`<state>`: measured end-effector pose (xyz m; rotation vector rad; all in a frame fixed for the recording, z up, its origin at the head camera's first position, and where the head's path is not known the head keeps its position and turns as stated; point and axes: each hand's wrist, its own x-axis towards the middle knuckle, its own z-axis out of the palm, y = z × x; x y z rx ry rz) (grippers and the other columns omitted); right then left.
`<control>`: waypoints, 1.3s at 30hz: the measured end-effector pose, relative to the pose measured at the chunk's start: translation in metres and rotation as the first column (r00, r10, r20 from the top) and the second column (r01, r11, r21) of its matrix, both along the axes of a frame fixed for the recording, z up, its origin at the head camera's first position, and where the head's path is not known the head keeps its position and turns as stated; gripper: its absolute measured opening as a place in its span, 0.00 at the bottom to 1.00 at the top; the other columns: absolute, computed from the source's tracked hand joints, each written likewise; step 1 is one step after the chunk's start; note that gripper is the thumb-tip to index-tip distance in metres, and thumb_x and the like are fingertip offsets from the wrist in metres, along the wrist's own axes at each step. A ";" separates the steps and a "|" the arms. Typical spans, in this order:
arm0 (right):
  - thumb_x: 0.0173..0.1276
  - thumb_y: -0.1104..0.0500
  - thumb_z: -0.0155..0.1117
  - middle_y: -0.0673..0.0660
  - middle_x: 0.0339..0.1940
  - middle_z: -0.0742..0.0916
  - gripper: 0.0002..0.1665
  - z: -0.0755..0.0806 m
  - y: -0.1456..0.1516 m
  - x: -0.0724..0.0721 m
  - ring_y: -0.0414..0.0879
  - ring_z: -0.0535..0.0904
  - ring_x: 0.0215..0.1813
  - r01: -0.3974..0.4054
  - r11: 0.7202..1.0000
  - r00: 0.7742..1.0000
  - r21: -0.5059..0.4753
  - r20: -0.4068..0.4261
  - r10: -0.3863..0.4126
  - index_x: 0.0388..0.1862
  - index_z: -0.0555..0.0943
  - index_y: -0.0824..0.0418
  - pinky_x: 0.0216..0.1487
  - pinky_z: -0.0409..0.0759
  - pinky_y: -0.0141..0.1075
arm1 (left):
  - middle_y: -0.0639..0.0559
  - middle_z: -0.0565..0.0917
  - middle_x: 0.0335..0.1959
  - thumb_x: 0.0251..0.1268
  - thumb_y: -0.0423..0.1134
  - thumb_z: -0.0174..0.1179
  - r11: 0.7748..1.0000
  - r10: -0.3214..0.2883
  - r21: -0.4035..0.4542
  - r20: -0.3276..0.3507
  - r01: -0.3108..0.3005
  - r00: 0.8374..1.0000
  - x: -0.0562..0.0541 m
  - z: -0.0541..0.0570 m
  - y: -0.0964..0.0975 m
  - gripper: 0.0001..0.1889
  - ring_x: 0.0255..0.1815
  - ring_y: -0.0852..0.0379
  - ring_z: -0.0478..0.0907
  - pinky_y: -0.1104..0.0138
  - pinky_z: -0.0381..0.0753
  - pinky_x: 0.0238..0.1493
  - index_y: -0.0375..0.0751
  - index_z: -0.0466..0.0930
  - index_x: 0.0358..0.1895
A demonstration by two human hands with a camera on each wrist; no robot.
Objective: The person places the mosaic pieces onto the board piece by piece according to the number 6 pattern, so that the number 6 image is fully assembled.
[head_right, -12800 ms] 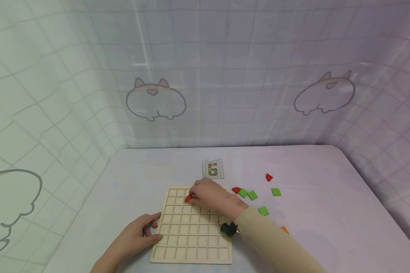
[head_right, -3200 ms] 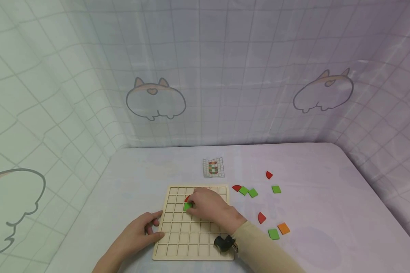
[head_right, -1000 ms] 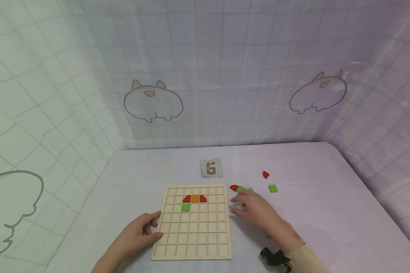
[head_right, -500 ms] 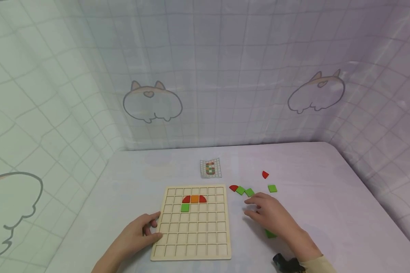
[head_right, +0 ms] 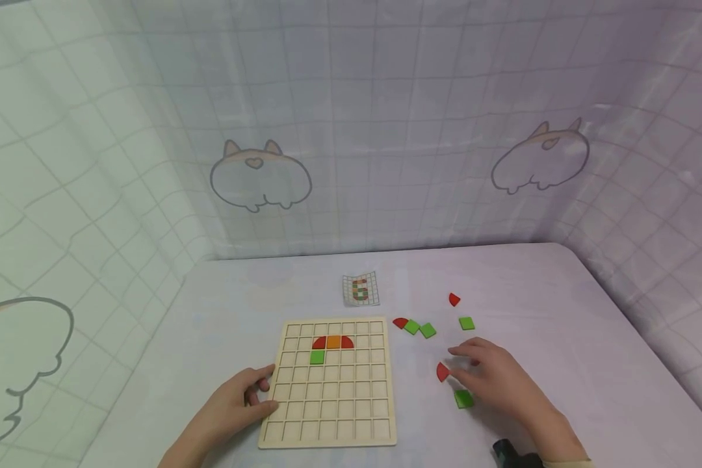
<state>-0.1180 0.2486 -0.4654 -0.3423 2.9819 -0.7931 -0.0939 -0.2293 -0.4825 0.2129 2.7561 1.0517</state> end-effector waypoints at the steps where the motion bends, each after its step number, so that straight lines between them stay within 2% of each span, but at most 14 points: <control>1: 0.59 0.49 0.76 0.46 0.49 0.82 0.20 -0.001 0.002 0.000 0.41 0.78 0.44 -0.005 1.000 1.000 0.001 0.005 0.005 0.50 0.87 0.49 0.42 0.80 0.38 | 0.60 0.74 0.37 0.53 0.49 0.74 1.000 0.002 0.003 0.002 -0.002 1.000 0.000 0.000 0.000 0.39 0.28 0.64 0.72 0.69 0.72 0.28 0.36 0.73 0.67; 8: 0.58 0.52 0.76 0.43 0.47 0.82 0.19 -0.004 0.016 0.000 0.40 0.77 0.45 -0.061 0.998 0.998 -0.008 0.004 0.061 0.49 0.87 0.48 0.46 0.80 0.39 | 0.59 0.74 0.37 0.52 0.48 0.75 1.000 0.010 0.023 0.012 -0.011 1.000 0.001 0.003 0.002 0.39 0.28 0.64 0.72 0.69 0.72 0.28 0.36 0.74 0.67; 17: 0.58 0.52 0.76 0.39 0.45 0.81 0.17 -0.005 0.029 0.002 0.38 0.75 0.42 -0.095 0.995 0.995 -0.005 0.041 0.095 0.48 0.86 0.45 0.43 0.79 0.37 | 0.60 0.74 0.36 0.51 0.48 0.75 1.000 0.008 0.011 -0.002 -0.008 1.000 0.001 0.006 0.005 0.38 0.28 0.64 0.71 0.69 0.71 0.28 0.36 0.74 0.66; 22: 0.59 0.48 0.76 0.40 0.44 0.80 0.18 -0.005 0.035 0.004 0.36 0.74 0.40 -0.147 0.989 0.988 -0.015 0.041 0.148 0.49 0.86 0.47 0.42 0.77 0.35 | 0.60 0.74 0.37 0.51 0.49 0.75 1.000 0.009 -0.002 0.000 -0.009 1.000 0.000 0.005 0.004 0.39 0.28 0.65 0.71 0.69 0.71 0.29 0.37 0.74 0.66; 28: 0.57 0.43 0.76 0.40 0.44 0.78 0.21 -0.002 0.043 0.006 0.36 0.74 0.42 -0.176 0.984 0.982 -0.005 0.062 0.176 0.50 0.86 0.44 0.44 0.78 0.35 | 0.60 0.74 0.37 0.51 0.48 0.76 1.000 0.011 0.008 -0.009 -0.011 1.000 0.000 0.005 0.004 0.38 0.28 0.64 0.71 0.69 0.71 0.28 0.36 0.74 0.66; 32: 0.55 0.44 0.78 0.40 0.44 0.77 0.21 -0.001 0.046 0.005 0.36 0.73 0.43 -0.183 0.983 0.981 0.011 0.076 0.181 0.48 0.85 0.42 0.43 0.76 0.34 | 0.61 0.74 0.37 0.51 0.47 0.76 1.000 0.011 0.016 -0.021 -0.010 1.000 -0.001 0.006 0.004 0.38 0.28 0.64 0.71 0.69 0.72 0.29 0.36 0.74 0.66; 39: 0.53 0.49 0.79 0.40 0.41 0.77 0.19 -0.003 0.049 0.006 0.37 0.71 0.41 -0.165 0.986 0.979 0.028 0.127 0.160 0.45 0.86 0.40 0.42 0.75 0.33 | 0.59 0.75 0.37 0.51 0.49 0.75 1.000 0.011 0.017 0.013 -0.012 1.000 -0.001 0.003 0.003 0.40 0.28 0.63 0.71 0.69 0.71 0.28 0.35 0.74 0.67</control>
